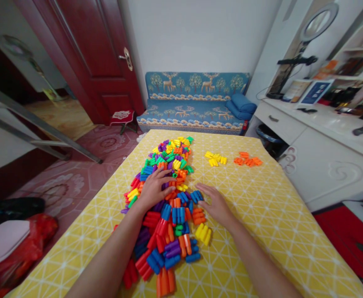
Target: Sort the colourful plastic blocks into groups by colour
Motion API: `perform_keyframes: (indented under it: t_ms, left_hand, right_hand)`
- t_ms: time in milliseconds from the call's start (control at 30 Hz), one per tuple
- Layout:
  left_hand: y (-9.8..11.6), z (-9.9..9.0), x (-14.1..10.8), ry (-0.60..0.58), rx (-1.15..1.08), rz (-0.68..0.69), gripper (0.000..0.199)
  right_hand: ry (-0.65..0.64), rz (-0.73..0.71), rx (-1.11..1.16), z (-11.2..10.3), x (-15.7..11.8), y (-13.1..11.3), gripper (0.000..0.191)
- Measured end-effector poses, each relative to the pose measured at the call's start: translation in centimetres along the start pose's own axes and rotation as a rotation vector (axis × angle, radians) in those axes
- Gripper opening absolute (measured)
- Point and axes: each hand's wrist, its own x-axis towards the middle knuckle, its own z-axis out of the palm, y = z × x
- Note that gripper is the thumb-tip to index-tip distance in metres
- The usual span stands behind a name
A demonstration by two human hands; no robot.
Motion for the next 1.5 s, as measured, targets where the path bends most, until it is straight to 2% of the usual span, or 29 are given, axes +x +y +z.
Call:
perform_keyframes:
  t_ms: [67,167,867,1067,1133,1167,1233,1267,1333,1367,1433,1500]
  left_hand:
    - [0.0,0.0,0.0,0.005,0.004,0.001,0.033]
    - [0.1,0.0,0.0,0.004,0.004,-0.001,0.033]
    - [0.4,-0.3,0.0,0.0,-0.001,0.0,0.031]
    - [0.4,-0.3,0.1,0.0,-0.007,-0.002,0.031]
    - [0.4,-0.3,0.1,-0.006,-0.006,-0.002,0.03]
    - [0.4,-0.4,0.1,-0.007,-0.005,-0.003,0.03]
    - [0.4,-0.4,0.1,-0.009,-0.004,-0.006,0.031]
    - [0.4,-0.3,0.1,-0.01,-0.003,-0.007,0.032]
    - [0.4,-0.3,0.1,-0.011,-0.001,-0.01,0.033]
    - [0.3,-0.2,0.0,-0.01,0.0,-0.012,0.033]
    - [0.3,-0.2,0.0,-0.008,0.002,-0.014,0.033]
    - [0.3,-0.1,0.0,-0.006,0.004,-0.014,0.032]
  right_hand:
    - [0.001,-0.059,-0.051,0.9,0.0,-0.3,0.042]
    - [0.032,-0.061,-0.1,1.5,0.1,0.0,0.039]
    - [0.085,-0.067,-0.126,1.4,-0.2,0.0,0.036]
    - [0.083,-0.084,-0.157,2.3,-0.3,-0.3,0.036]
    - [0.073,-0.094,-0.187,2.0,-0.1,0.3,0.037]
    - [0.074,-0.095,-0.214,1.3,-0.1,1.0,0.037]
    - [0.13,-0.04,-0.31,-1.5,0.0,3.7,0.038]
    - [0.227,0.039,-0.38,-3.5,-0.1,5.5,0.036]
    - [0.48,0.319,-0.553,-8.0,-0.3,9.4,0.037]
    - [0.56,0.463,-0.618,-10.1,-0.5,11.3,0.038]
    - [0.599,0.581,-0.663,-13.3,-0.9,14.0,0.04]
    - [0.591,0.603,-0.698,-14.5,-1.3,15.3,0.041]
